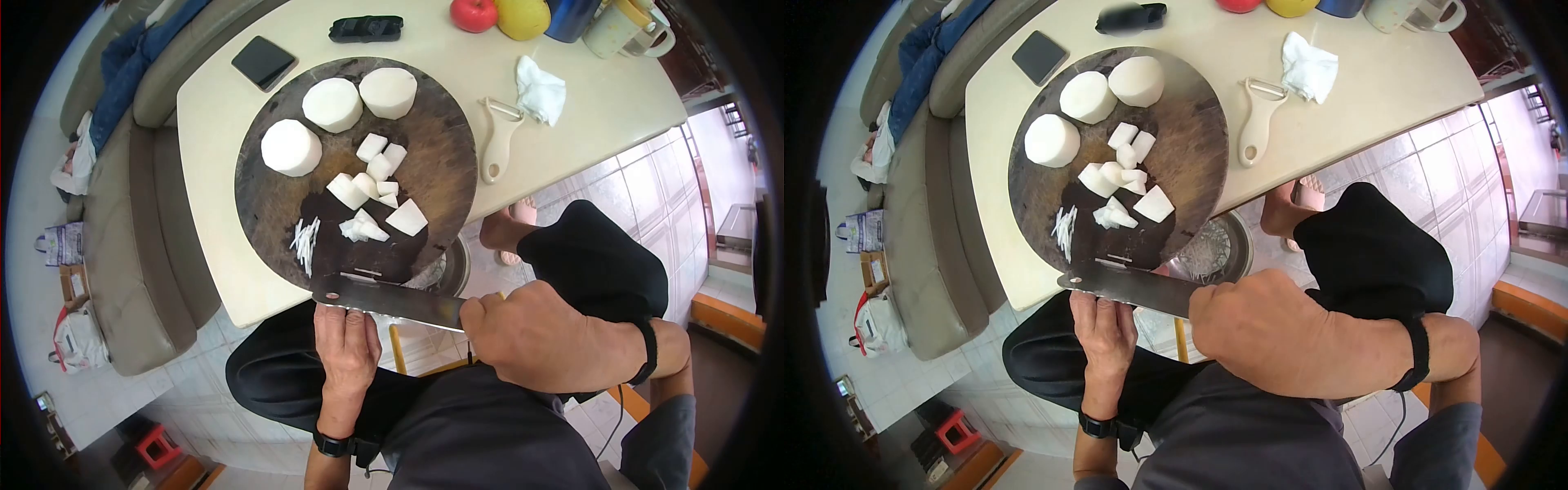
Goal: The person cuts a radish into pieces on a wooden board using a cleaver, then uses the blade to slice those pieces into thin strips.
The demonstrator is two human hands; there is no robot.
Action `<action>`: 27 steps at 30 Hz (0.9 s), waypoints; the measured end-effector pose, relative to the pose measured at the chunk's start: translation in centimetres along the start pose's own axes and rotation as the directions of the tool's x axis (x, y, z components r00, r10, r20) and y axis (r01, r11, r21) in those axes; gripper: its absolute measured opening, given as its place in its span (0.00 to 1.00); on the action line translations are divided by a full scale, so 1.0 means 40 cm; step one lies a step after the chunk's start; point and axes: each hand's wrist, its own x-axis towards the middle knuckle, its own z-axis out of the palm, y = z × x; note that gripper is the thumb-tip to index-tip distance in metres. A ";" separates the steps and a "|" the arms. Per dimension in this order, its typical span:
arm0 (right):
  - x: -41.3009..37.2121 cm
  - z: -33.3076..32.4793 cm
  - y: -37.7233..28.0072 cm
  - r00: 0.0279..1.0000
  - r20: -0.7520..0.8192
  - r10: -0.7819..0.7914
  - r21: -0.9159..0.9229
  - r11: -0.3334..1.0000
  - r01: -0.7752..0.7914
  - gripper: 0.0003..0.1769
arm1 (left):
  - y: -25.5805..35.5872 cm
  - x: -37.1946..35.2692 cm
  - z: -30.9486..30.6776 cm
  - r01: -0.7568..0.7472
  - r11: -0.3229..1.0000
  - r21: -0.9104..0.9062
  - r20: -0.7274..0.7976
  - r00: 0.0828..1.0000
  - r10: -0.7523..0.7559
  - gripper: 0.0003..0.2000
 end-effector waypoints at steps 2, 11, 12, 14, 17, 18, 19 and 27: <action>0.006 0.006 -0.005 1.000 -0.020 -0.001 0.033 0.999 0.001 0.07 | -0.001 -0.001 0.000 -0.006 1.000 -0.010 0.004 1.000 0.006 0.13; -0.006 -0.003 -0.007 0.999 0.041 0.030 -0.012 1.000 -0.029 0.10 | 0.002 0.002 -0.002 0.000 1.000 0.014 -0.012 1.000 0.000 0.14; -0.009 -0.004 -0.002 0.999 0.042 0.023 -0.015 1.000 -0.022 0.10 | 0.002 0.001 0.000 -0.002 1.000 -0.004 -0.033 0.999 0.002 0.15; -0.012 -0.001 0.012 0.998 0.042 0.056 0.027 0.998 -0.058 0.11 | 0.000 0.000 0.002 -0.007 1.000 -0.019 -0.056 0.998 0.006 0.15; -0.011 -0.007 0.027 0.999 0.040 0.004 0.073 0.997 -0.007 0.11 | -0.001 -0.002 0.004 0.001 1.000 -0.023 -0.053 0.999 -0.002 0.16; -0.010 -0.010 0.029 0.999 0.041 0.002 0.070 0.998 -0.005 0.11 | -0.002 -0.003 0.005 0.001 1.000 -0.027 -0.051 0.999 -0.002 0.16; -0.008 -0.013 0.029 0.998 0.057 0.009 0.061 0.998 -0.013 0.11 | -0.004 -0.004 0.005 0.001 1.000 -0.030 -0.048 0.999 -0.003 0.16; 0.009 -0.038 0.048 0.995 0.065 -0.075 0.032 0.997 0.073 0.08 | -0.006 -0.002 0.000 -0.002 1.000 -0.021 -0.023 1.000 0.002 0.17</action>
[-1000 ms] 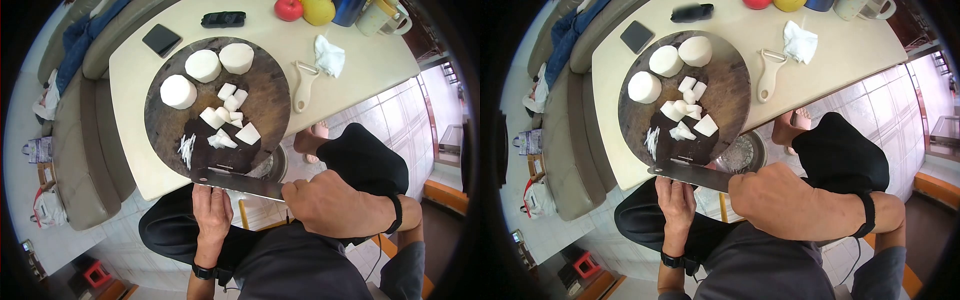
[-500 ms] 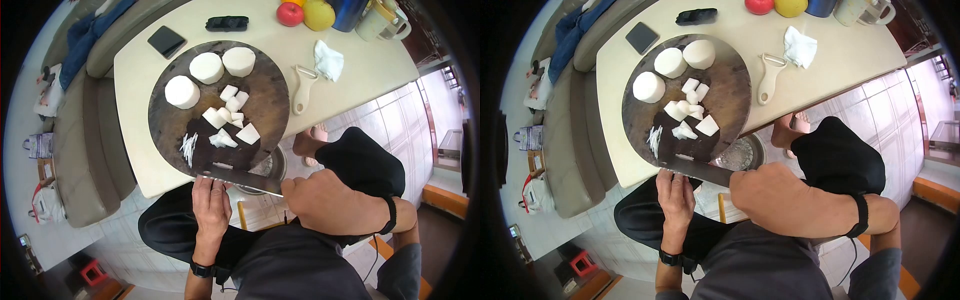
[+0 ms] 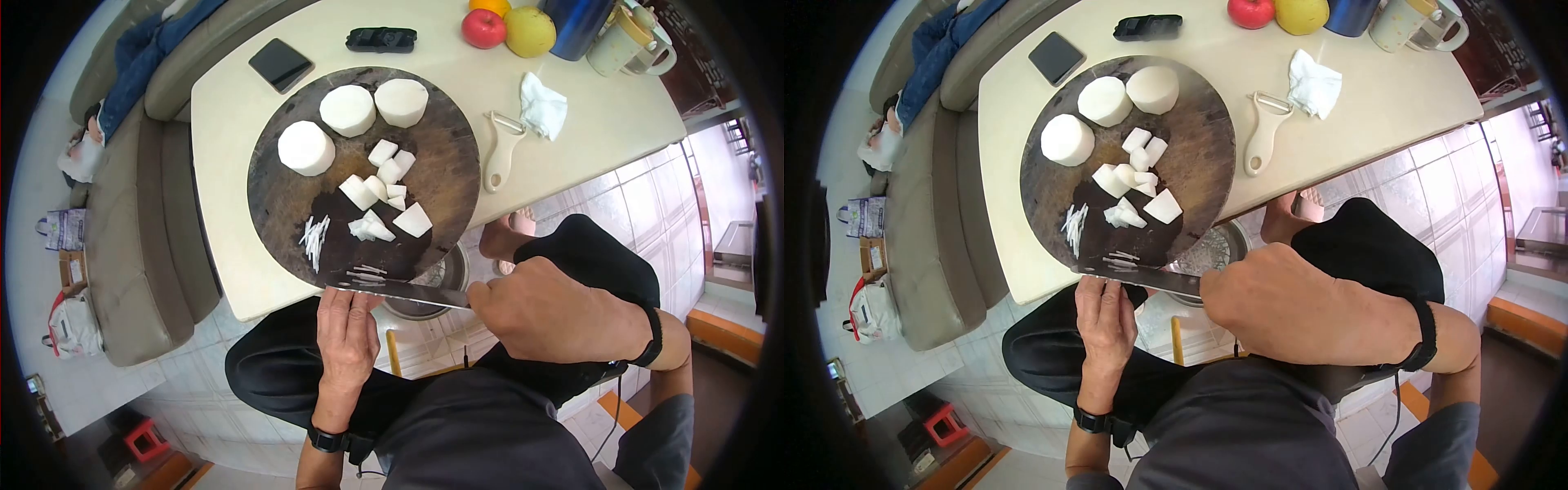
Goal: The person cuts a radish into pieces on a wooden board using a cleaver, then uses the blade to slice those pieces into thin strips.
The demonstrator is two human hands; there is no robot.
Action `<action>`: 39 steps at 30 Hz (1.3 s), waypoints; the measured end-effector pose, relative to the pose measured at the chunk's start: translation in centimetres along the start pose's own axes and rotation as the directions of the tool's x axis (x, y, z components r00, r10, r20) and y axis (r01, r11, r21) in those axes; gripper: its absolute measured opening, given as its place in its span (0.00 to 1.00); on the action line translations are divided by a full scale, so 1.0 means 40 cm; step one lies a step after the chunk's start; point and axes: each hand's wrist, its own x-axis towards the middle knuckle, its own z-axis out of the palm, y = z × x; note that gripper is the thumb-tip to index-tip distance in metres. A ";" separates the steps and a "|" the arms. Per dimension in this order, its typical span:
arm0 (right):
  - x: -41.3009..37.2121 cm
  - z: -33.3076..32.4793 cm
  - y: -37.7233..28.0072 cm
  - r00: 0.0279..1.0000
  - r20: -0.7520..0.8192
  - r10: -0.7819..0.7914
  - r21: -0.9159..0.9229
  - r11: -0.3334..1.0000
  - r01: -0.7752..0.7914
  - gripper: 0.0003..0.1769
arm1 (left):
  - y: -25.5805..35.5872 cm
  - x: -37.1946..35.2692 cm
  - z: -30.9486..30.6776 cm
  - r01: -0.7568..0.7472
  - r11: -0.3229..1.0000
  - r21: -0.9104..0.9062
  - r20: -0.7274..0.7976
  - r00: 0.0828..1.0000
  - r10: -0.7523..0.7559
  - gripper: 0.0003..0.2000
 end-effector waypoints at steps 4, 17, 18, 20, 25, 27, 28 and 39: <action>0.018 0.034 -0.011 0.996 -0.068 -0.061 -0.053 0.997 0.058 0.11 | 0.004 0.002 -0.001 0.006 1.000 0.004 0.001 1.000 -0.006 0.16; -0.015 0.029 -0.011 0.979 -0.144 0.143 0.108 0.986 -0.128 0.06 | 0.006 0.057 -0.046 0.146 0.978 -0.150 -0.014 0.989 -0.150 0.17; -0.018 0.027 -0.008 0.979 -0.151 0.140 0.102 0.987 -0.126 0.06 | 0.003 0.068 -0.050 0.140 0.979 -0.147 -0.022 0.989 -0.144 0.17; -0.021 0.024 0.000 0.969 -0.188 0.161 0.207 0.971 -0.121 0.06 | -0.005 0.091 -0.057 0.130 0.985 -0.114 0.093 0.988 -0.120 0.19; -0.025 0.008 0.005 0.960 -0.201 0.198 0.291 0.947 -0.134 0.07 | -0.003 0.153 -0.107 0.009 0.999 -0.051 0.291 0.957 0.007 0.18; -0.024 0.003 0.002 0.960 -0.174 0.219 0.312 0.937 -0.157 0.07 | -0.017 0.147 -0.107 -0.018 0.998 -0.064 0.289 0.957 0.036 0.18; -0.025 0.002 0.001 0.957 -0.183 0.225 0.325 0.933 -0.157 0.08 | -0.024 0.140 -0.103 -0.044 0.995 -0.087 0.296 0.953 0.068 0.18; -0.028 0.020 0.009 0.946 -0.258 0.195 0.307 0.945 -0.111 0.09 | -0.045 0.109 -0.078 -0.208 0.973 -0.101 0.135 0.966 0.221 0.11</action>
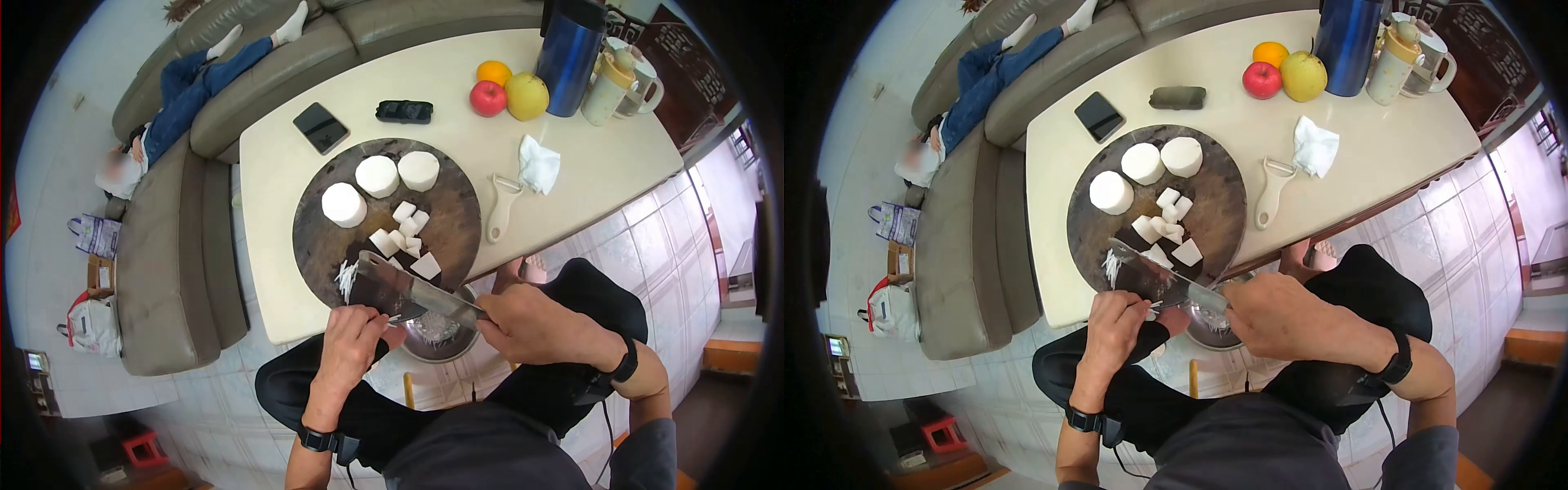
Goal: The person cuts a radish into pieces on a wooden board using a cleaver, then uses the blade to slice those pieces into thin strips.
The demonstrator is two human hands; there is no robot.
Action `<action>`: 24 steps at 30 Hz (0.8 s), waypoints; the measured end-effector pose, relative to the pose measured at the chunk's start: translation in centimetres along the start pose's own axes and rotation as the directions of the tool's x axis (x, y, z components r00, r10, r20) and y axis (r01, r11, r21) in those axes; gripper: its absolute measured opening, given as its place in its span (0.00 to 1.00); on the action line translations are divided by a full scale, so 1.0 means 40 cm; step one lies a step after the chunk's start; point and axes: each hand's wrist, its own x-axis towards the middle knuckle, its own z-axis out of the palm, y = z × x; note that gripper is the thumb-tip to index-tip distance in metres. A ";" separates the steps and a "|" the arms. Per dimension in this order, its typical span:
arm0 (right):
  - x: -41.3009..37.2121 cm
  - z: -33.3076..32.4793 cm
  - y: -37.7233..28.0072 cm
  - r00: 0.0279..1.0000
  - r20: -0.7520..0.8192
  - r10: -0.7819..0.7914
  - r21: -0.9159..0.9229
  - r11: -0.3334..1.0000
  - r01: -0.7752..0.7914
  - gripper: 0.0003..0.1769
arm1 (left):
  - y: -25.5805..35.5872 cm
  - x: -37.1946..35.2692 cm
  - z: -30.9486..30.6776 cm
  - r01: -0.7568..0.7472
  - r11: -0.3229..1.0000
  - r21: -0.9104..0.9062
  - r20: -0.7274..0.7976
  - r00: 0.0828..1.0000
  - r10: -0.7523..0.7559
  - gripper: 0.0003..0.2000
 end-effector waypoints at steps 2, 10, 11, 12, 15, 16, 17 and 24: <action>0.002 -0.005 -0.005 0.999 0.029 0.018 0.011 1.000 -0.018 0.09 | 0.001 0.002 -0.003 -0.026 0.999 -0.021 -0.003 1.000 0.026 0.11; 0.004 -0.004 -0.007 0.999 0.029 0.021 0.008 1.000 -0.022 0.09 | -0.013 -0.004 -0.008 0.042 0.997 -0.066 0.017 0.999 -0.040 0.09; 0.005 -0.005 -0.007 0.999 0.031 0.032 0.014 0.999 -0.032 0.09 | -0.016 -0.005 -0.006 0.082 0.992 -0.093 -0.010 0.996 -0.084 0.08; 0.005 -0.007 -0.009 0.999 0.028 0.023 0.014 1.000 -0.023 0.09 | -0.019 -0.002 -0.006 0.082 0.993 -0.085 -0.014 0.996 -0.083 0.08; 0.006 -0.011 -0.017 0.997 0.062 0.048 -0.008 0.999 -0.048 0.09 | -0.028 0.011 -0.003 0.329 0.935 -0.134 -0.093 0.935 -0.342 0.06; 0.007 -0.012 -0.019 0.997 0.059 0.055 0.003 0.998 -0.056 0.09 | -0.036 0.017 0.006 0.396 0.903 -0.169 -0.148 0.895 -0.420 0.05; 0.007 -0.012 -0.021 0.996 0.056 0.063 0.014 0.998 -0.064 0.09 | -0.043 0.025 0.011 0.456 0.865 -0.209 -0.199 0.846 -0.494 0.04; 0.005 0.010 -0.017 0.987 0.063 0.147 0.247 0.956 -0.158 0.09 | -0.079 0.037 0.024 0.490 0.858 -0.157 -0.231 0.826 -0.514 0.11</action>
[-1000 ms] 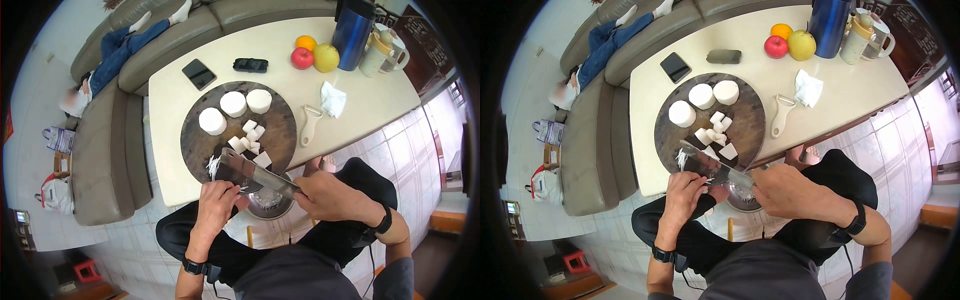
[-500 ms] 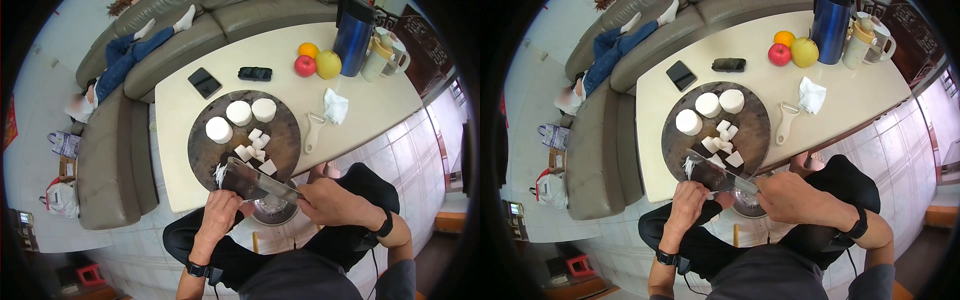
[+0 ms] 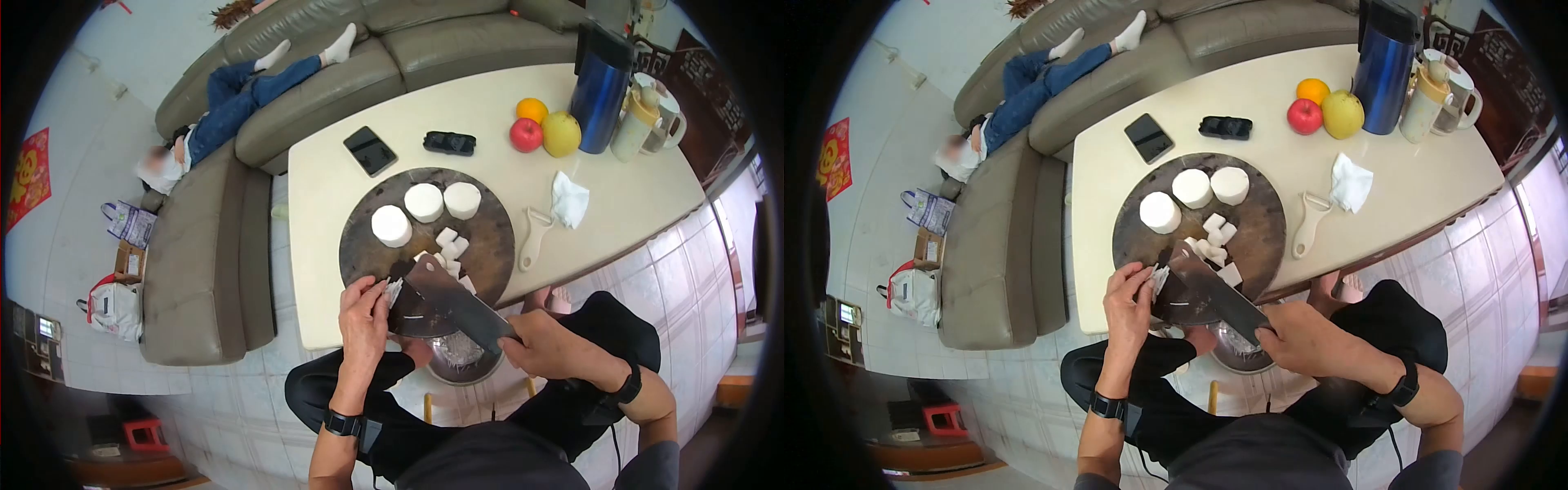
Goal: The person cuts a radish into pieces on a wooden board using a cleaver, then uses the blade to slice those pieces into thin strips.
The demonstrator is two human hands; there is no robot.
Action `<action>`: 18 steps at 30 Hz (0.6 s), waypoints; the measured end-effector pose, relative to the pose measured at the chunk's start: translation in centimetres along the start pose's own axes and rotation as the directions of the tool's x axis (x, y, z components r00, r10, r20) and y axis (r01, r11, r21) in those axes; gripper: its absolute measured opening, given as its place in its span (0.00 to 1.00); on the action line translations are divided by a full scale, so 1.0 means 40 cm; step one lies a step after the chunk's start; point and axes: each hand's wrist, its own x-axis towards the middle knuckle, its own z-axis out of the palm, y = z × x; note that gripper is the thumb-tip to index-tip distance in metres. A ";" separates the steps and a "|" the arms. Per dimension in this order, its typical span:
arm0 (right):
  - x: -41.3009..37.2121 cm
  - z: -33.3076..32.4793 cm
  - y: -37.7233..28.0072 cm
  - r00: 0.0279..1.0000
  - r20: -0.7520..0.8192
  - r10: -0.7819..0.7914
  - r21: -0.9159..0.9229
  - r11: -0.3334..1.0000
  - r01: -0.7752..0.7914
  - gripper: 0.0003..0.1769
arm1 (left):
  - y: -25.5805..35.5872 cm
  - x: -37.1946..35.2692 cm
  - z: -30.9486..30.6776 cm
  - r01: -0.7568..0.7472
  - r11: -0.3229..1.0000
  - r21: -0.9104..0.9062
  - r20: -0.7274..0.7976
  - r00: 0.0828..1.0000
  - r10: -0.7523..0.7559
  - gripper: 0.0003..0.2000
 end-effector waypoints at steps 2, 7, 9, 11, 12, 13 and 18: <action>0.005 0.003 -0.002 0.995 0.064 0.074 0.069 0.994 -0.079 0.10 | -0.013 0.005 -0.006 -0.018 0.998 0.053 0.080 0.997 0.013 0.20; 0.007 0.016 -0.015 0.984 0.119 0.132 0.166 0.975 -0.151 0.11 | 0.017 0.001 -0.028 -0.115 0.990 0.083 0.278 0.957 0.088 0.37; 0.008 0.021 -0.020 0.984 0.118 0.137 0.187 0.970 -0.157 0.11 | 0.016 -0.008 -0.024 -0.130 0.987 0.097 0.241 0.965 0.103 0.36; 0.009 0.026 -0.019 0.981 0.119 0.155 0.197 0.964 -0.176 0.10 | 0.000 -0.019 -0.013 -0.146 0.984 0.104 0.218 0.968 0.120 0.34; 0.010 0.028 -0.019 0.976 0.132 0.176 0.164 0.967 -0.197 0.11 | -0.009 -0.021 -0.006 -0.166 0.980 0.105 0.193 0.971 0.144 0.32; 0.009 0.030 -0.014 0.978 0.132 0.164 0.158 0.970 -0.184 0.11 | -0.014 -0.022 0.001 -0.189 0.976 0.105 0.169 0.971 0.170 0.30; 0.000 0.053 -0.001 0.981 0.129 0.142 0.212 0.963 -0.167 0.13 | -0.020 -0.021 0.038 -0.223 0.967 0.124 0.017 0.975 0.222 0.17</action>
